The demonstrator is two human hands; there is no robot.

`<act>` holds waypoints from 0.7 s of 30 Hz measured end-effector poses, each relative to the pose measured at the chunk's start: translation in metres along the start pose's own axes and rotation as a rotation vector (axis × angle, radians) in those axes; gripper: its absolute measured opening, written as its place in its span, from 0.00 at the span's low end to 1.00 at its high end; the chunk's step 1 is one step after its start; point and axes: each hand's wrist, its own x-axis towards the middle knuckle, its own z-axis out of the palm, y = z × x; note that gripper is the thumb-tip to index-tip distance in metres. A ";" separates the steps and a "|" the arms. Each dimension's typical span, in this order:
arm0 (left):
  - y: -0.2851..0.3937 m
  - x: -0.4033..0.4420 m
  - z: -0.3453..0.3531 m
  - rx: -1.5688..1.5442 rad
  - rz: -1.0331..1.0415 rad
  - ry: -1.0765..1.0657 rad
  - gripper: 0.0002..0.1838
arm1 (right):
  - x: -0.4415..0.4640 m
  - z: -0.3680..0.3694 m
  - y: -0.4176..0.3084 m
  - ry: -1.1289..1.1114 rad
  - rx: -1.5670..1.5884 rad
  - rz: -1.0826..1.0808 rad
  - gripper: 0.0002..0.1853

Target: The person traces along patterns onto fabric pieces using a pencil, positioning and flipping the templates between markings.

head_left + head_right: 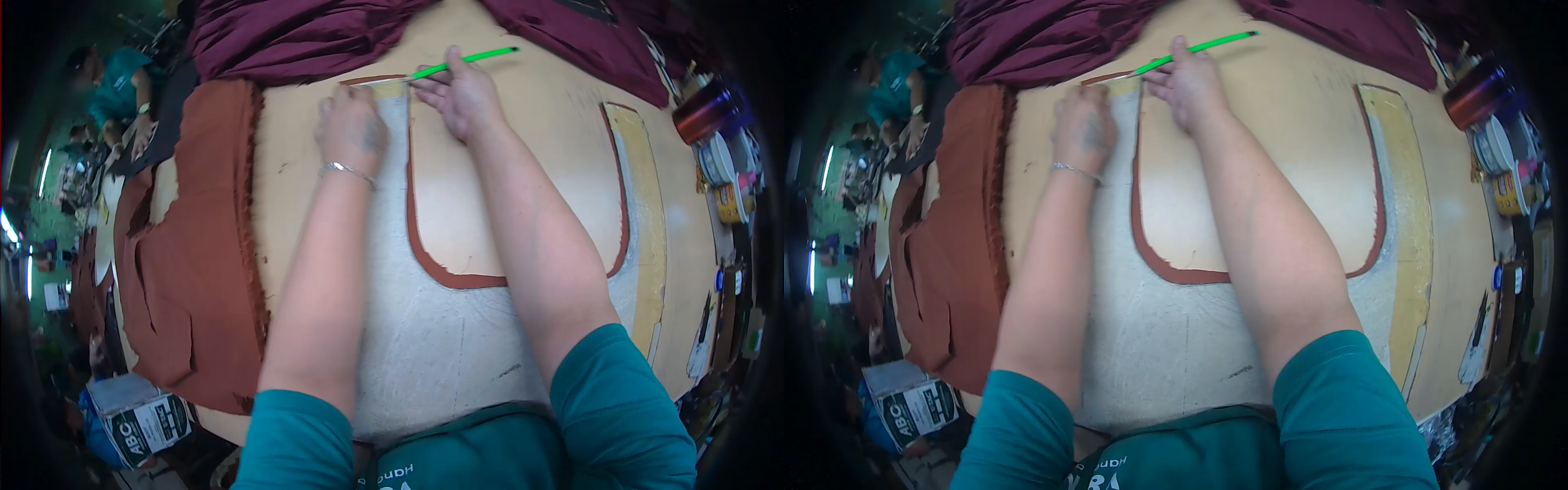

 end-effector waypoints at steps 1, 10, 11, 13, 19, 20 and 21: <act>-0.002 -0.011 0.007 -0.065 0.034 0.065 0.17 | 0.003 0.000 0.003 0.032 -0.003 -0.040 0.21; -0.001 -0.023 0.006 -0.208 -0.006 -0.011 0.23 | 0.010 0.038 0.015 -0.216 -0.479 -0.190 0.13; -0.002 -0.023 0.007 -0.213 0.004 -0.011 0.24 | 0.021 0.045 0.020 -0.260 -0.577 -0.207 0.12; -0.003 -0.025 0.006 -0.230 -0.004 -0.023 0.24 | 0.043 0.055 0.030 -0.308 -0.766 -0.287 0.12; -0.006 -0.022 0.004 -0.220 -0.015 -0.050 0.24 | 0.064 0.060 0.038 -0.343 -1.001 -0.437 0.17; -0.005 -0.022 0.003 -0.204 -0.016 -0.066 0.24 | 0.068 0.059 0.038 -0.386 -1.025 -0.456 0.16; -0.005 -0.022 0.001 -0.188 -0.015 -0.080 0.24 | 0.068 0.059 0.038 -0.412 -1.082 -0.510 0.16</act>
